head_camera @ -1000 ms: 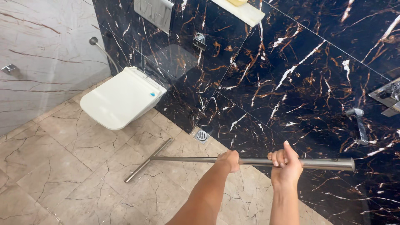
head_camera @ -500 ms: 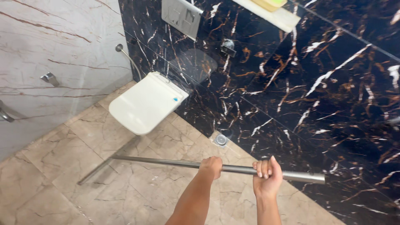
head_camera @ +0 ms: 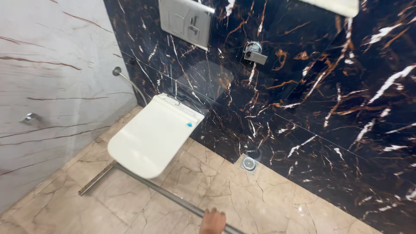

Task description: The person pours water from a bucket using a mug to wet the floor and then uses a squeegee to push the water toward a drain.

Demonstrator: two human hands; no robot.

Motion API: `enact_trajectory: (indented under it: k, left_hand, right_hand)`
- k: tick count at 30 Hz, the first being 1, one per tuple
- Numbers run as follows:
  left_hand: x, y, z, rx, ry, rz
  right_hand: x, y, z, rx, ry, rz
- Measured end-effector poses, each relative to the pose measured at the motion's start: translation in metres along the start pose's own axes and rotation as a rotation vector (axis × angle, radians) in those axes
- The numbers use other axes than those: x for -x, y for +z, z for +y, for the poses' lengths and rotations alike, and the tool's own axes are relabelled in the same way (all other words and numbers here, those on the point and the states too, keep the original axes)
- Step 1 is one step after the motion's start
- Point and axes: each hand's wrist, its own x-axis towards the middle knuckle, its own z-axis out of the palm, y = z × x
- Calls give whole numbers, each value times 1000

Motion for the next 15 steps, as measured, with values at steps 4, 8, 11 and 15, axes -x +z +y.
enact_trajectory:
  k: [4, 8, 11, 15]
  left_hand:
    - [-49, 67, -35, 8, 22, -337]
    - [-54, 123, -54, -66, -157, -196]
    - [-60, 128, -63, -179, -247, -214]
    - [-90, 95, -86, -226, -333, -87]
  right_hand:
    - [-45, 26, 3, -80, 143, -9]
    - [-92, -10, 20, -239, 165, -7]
    - [-98, -19, 66, -374, 166, -4]
    - [-89, -5, 119, -495, 145, -38]
